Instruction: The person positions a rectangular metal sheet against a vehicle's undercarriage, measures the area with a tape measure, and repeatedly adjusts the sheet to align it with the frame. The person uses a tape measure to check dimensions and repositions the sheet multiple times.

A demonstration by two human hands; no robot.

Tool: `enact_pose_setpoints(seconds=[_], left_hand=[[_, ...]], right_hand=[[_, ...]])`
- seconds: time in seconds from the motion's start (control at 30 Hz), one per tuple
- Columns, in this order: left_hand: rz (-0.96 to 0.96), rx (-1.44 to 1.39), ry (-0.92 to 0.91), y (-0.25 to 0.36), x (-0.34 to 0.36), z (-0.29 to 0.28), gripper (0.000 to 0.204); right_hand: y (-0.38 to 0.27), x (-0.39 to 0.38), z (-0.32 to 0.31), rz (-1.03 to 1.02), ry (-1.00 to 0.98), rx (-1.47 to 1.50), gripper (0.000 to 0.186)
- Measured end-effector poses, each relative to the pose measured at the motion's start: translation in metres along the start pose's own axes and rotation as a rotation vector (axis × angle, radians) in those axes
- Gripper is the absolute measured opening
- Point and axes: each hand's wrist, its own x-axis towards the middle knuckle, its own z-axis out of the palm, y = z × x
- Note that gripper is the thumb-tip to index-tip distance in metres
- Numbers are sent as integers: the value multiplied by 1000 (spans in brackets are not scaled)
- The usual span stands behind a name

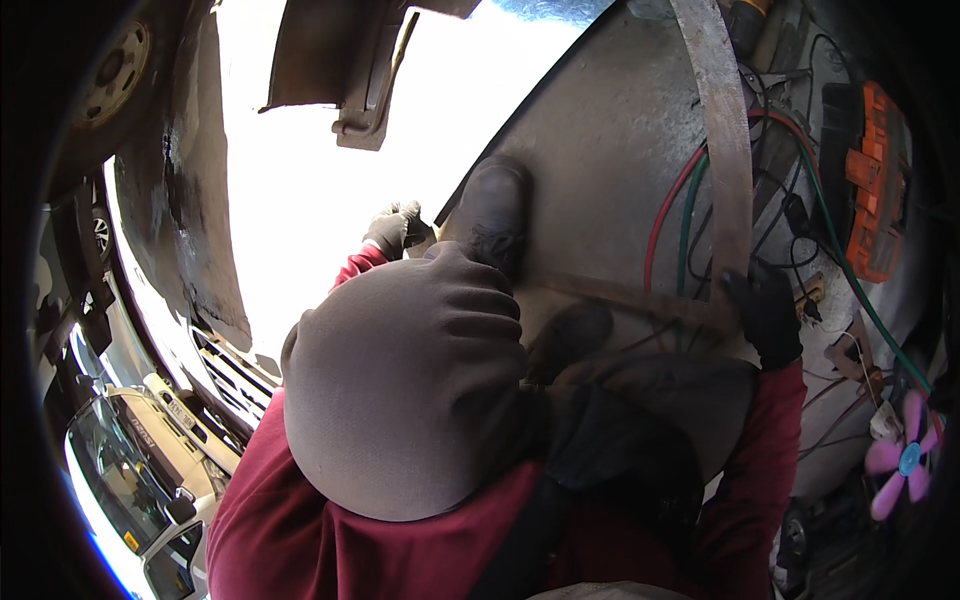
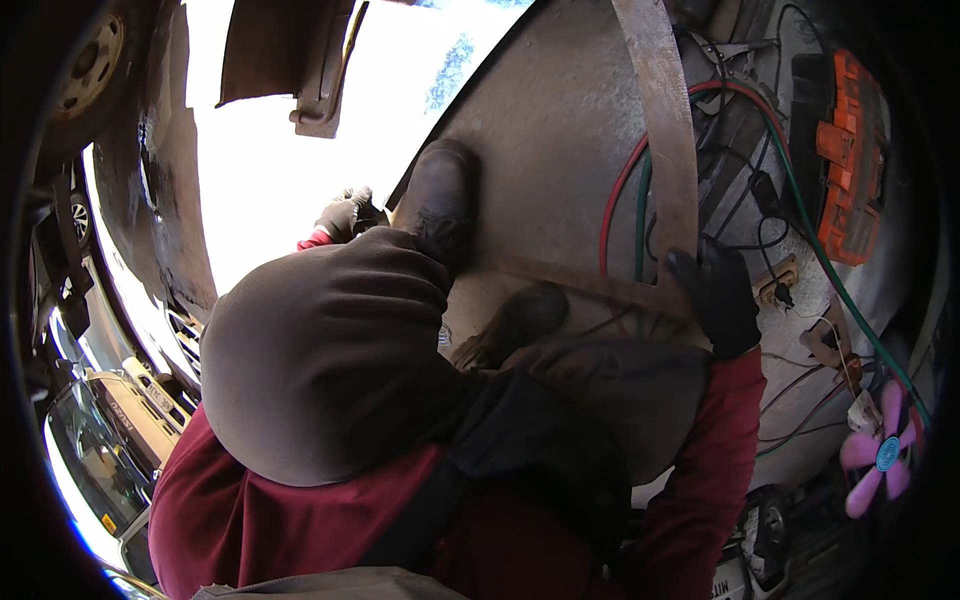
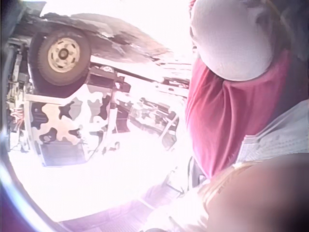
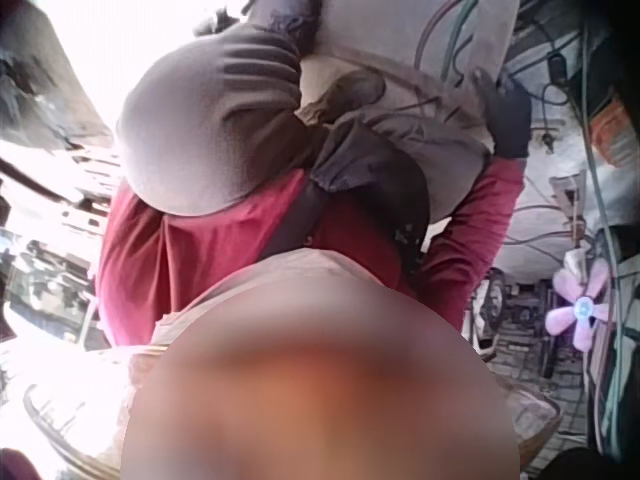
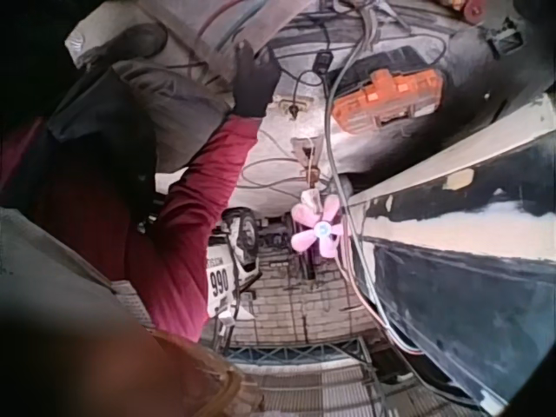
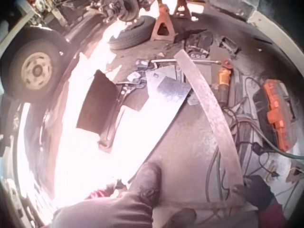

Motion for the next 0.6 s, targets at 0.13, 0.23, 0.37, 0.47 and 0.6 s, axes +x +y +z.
enact_pose_setpoints(seconds=[0.13,0.23,0.37,0.47,0.6], left_hand=[[27,52,82,-32,-32,7,30],[80,4,102,-63,-70,10,30],[116,161,137,-63,-91,16,30],[308,460,158,-32,-84,22,34],[736,956,150,40,-59,46,41]], right_hand=[[-2,2,2,-24,35,-42,33],[-8,3,0,33,-37,161,33],[-10,-6,-4,25,55,-3,32],[-2,-18,-13,41,92,-119,33],[9,-17,-41,-355,311,-648,36]])
